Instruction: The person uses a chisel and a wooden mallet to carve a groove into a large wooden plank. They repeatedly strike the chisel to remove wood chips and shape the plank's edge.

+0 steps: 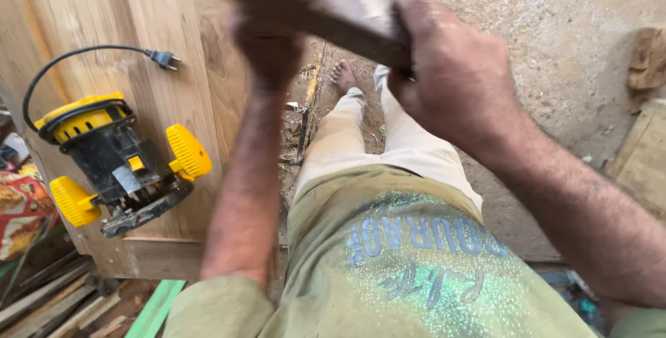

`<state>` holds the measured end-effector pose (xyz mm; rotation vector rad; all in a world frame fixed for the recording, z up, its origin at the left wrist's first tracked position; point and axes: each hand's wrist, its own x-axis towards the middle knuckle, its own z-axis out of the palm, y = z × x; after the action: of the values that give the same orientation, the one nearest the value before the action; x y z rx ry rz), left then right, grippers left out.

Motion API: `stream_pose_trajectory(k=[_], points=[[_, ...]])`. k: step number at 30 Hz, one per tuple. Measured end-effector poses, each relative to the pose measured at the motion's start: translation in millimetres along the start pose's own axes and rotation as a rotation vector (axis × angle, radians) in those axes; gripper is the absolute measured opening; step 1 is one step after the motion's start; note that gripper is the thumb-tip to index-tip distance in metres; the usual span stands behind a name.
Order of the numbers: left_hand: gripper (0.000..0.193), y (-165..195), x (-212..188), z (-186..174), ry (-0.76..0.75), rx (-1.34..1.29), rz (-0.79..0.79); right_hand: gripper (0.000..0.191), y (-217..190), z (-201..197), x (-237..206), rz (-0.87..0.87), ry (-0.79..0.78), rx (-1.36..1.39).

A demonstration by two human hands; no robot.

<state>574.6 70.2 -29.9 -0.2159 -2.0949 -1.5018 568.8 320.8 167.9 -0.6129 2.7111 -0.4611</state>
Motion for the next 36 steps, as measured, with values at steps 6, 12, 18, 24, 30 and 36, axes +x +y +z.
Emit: stream_pose_trajectory(k=[6, 12, 18, 24, 30, 36], points=[[0.017, 55, 16, 78, 0.174, -0.48, -0.017, 0.073, 16, -1, -6, 0.388, -0.071, 0.275], [0.026, 142, -6, 28, -0.133, 0.026, -0.064, 0.06, 28, 24, 5, 0.684, -0.29, 0.407], [0.023, 181, 2, -30, -0.193, 0.148, -0.107, 0.08, -15, 105, 73, 0.139, -0.142, 0.552], [0.024, 191, 7, -55, -0.27, 0.305, -0.036, 0.076, -89, 176, 158, -0.162, -0.055, 0.74], [0.02, 173, -1, -52, -0.453, 0.535, 0.187, 0.039, -73, 114, 119, 0.19, -0.625, 1.212], [0.018, 128, -34, -9, -0.448, 0.643, 0.299, 0.033, -43, 87, 114, 0.566, -0.526, 1.559]])
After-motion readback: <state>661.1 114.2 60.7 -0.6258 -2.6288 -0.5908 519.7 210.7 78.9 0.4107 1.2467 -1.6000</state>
